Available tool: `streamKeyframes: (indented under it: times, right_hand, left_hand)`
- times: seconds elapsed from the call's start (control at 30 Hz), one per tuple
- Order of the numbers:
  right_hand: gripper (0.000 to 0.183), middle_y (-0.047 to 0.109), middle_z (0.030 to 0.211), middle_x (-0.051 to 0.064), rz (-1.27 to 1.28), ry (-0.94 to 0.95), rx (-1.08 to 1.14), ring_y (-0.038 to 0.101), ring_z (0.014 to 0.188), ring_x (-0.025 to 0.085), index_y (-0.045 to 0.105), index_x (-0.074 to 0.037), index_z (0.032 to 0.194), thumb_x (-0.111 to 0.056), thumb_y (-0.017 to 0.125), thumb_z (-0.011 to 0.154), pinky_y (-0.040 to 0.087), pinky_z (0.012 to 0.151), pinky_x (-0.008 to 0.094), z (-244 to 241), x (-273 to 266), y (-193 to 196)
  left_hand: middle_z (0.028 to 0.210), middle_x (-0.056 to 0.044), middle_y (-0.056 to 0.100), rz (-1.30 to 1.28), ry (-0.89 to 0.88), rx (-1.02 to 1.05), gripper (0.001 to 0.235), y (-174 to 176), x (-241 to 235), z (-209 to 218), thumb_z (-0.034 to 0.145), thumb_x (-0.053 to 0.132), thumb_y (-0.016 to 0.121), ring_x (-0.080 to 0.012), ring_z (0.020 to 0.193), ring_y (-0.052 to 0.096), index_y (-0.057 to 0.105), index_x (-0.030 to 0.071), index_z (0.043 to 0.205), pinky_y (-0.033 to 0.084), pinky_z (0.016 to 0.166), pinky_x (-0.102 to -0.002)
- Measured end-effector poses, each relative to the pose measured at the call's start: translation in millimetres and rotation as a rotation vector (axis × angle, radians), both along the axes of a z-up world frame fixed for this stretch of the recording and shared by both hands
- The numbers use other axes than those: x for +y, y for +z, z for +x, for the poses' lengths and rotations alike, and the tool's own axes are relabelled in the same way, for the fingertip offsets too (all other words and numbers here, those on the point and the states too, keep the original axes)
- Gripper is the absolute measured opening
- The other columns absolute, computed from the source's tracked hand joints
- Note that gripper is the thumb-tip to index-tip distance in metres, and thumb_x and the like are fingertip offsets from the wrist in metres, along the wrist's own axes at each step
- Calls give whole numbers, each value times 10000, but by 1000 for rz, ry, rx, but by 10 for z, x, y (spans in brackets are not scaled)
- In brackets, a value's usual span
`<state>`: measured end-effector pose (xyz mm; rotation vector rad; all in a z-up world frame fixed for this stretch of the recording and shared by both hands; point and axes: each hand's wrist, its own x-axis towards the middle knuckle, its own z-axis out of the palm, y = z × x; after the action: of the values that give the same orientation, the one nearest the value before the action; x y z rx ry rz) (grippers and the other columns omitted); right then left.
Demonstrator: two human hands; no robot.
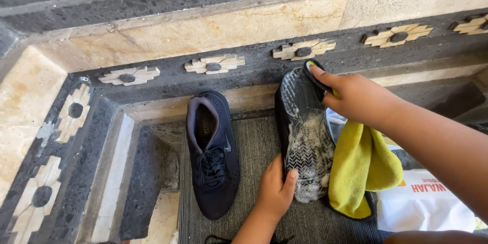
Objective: Cleaning the sole of a shoe using a brush, soapy water, and a cloth.
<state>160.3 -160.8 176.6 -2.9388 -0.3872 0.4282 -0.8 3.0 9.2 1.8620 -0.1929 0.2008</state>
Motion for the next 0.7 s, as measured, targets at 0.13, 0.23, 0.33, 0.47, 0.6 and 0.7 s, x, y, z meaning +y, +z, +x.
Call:
streamKeyframes:
  times: [0.13, 0.23, 0.33, 0.47, 0.6, 0.7]
  right_hand:
    - [780, 697, 1054, 264, -50, -27, 43, 677, 952, 421, 222, -486, 1647, -271, 437, 929, 513, 821, 466, -4, 119, 109]
    - [763, 688, 1238, 115, -107, 71, 16, 671, 1079, 388, 205, -495, 1640, -264, 398, 938, 526, 905, 486, -42, 202, 162]
    - [745, 678, 1246, 109, -181, 115, 28, 686, 1029, 397, 191, -507, 1638, -258, 375, 960, 551, 851, 510, -51, 289, 222]
    - [739, 699, 1111, 131, -227, 177, 13, 691, 973, 375, 217, -541, 1627, -263, 375, 961, 543, 810, 478, -20, 302, 231]
    - [716, 672, 995, 105, -294, 238, 26, 688, 901, 333, 180, -587, 1621, -286, 360, 996, 540, 751, 456, -36, 295, 243]
    - [670, 660, 886, 96, -342, 348, 6, 682, 817, 313, 238, -616, 1590, -345, 398, 999, 516, 704, 441, -73, 250, 116]
  left_hand:
    - [1341, -191, 618, -1, -8, 0, 829, -18, 5, 9, 998, 658, 257, -354, 1262, 593, 439, -4, 1463, 485, 1027, -459]
    - [1324, -189, 638, -10, 7, -23, 829, -28, -6, 13, 998, 670, 261, -346, 1249, 615, 475, -4, 1430, 499, 1034, -456]
    - [1315, -194, 639, -3, 15, 10, 812, -37, 6, 24, 998, 652, 274, -345, 1244, 615, 475, -10, 1424, 505, 1027, -456]
    - [1334, -193, 633, -35, 5, -13, 831, -29, 2, 19, 995, 672, 269, -352, 1261, 606, 470, -7, 1431, 493, 1045, -464]
    - [1182, -155, 694, -116, 40, -27, 785, -103, -5, 24, 988, 668, 331, -312, 1121, 683, 549, -4, 1330, 566, 946, -430]
    - [1141, -138, 704, -164, 71, -51, 703, -145, -13, 25, 1005, 609, 372, -284, 1084, 691, 576, 4, 1299, 568, 928, -402]
